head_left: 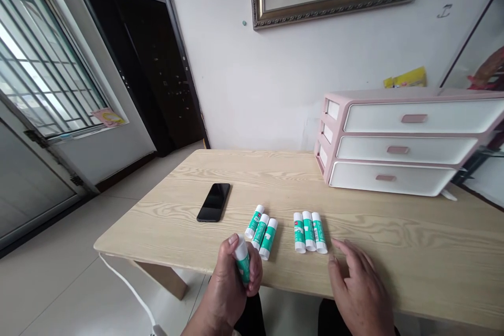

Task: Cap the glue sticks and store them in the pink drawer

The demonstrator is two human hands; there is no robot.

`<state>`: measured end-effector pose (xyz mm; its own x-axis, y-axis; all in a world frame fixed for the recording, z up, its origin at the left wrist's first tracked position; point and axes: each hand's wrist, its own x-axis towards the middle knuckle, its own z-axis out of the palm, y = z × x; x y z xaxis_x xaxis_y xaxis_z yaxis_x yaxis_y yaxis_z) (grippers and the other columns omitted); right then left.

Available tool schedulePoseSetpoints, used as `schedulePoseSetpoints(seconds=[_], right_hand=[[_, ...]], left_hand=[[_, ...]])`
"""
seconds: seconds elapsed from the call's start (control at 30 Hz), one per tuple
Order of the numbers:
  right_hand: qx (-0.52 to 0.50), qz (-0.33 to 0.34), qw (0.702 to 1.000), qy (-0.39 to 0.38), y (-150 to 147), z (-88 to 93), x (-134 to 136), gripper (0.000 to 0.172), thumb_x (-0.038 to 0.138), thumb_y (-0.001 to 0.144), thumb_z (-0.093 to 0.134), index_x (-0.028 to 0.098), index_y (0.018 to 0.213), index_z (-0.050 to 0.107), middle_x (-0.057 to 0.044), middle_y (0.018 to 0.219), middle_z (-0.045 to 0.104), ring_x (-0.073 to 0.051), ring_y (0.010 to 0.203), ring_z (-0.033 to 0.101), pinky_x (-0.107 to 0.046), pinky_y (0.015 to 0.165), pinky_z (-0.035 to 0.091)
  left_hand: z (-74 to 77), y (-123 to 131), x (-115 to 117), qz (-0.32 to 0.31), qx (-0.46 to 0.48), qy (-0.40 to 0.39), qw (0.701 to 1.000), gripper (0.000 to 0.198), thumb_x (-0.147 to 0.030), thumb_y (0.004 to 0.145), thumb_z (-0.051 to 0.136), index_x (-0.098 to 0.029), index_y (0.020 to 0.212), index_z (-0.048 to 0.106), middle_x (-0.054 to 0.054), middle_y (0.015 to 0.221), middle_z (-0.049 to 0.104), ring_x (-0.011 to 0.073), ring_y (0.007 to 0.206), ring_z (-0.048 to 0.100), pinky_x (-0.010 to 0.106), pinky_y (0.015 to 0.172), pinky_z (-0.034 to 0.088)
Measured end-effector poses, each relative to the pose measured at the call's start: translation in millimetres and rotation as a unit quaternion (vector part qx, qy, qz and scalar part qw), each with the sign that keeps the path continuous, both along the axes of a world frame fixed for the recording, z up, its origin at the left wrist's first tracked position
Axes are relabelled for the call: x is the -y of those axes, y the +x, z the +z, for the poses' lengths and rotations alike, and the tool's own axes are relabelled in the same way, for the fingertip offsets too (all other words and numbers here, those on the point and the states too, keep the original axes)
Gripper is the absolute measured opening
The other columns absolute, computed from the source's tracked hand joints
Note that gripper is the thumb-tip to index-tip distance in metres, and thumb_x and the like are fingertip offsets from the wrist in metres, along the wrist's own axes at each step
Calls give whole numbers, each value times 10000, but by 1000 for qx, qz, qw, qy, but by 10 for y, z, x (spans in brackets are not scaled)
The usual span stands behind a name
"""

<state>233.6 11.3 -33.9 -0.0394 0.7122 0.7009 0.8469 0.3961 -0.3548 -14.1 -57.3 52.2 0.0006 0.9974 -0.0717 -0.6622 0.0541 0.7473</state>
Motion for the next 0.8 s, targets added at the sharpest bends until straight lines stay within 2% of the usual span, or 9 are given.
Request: schedulePoseSetpoints(seconds=[0.23, 0.8], right_hand=[[8, 11, 1000, 8, -1, 6, -2, 325, 401, 986, 445, 207, 1183, 616, -131, 1161, 696, -316, 1110, 628, -489, 959, 516], [13, 14, 1000, 14, 1, 5, 8, 328, 372, 986, 436, 205, 1197, 624, -125, 1172, 697, -314, 1133, 619, -492, 973, 509]], left_hand=[[19, -14, 12, -31, 23, -25, 999, 546, -647, 788, 563, -177, 512, 536, -22, 486, 371, 75, 380, 318, 222, 382, 155], [-35, 21, 49, -31, 23, -12, 999, 468, -556, 799, 546, -177, 524, 541, -17, 472, 388, 78, 372, 314, 237, 389, 163]])
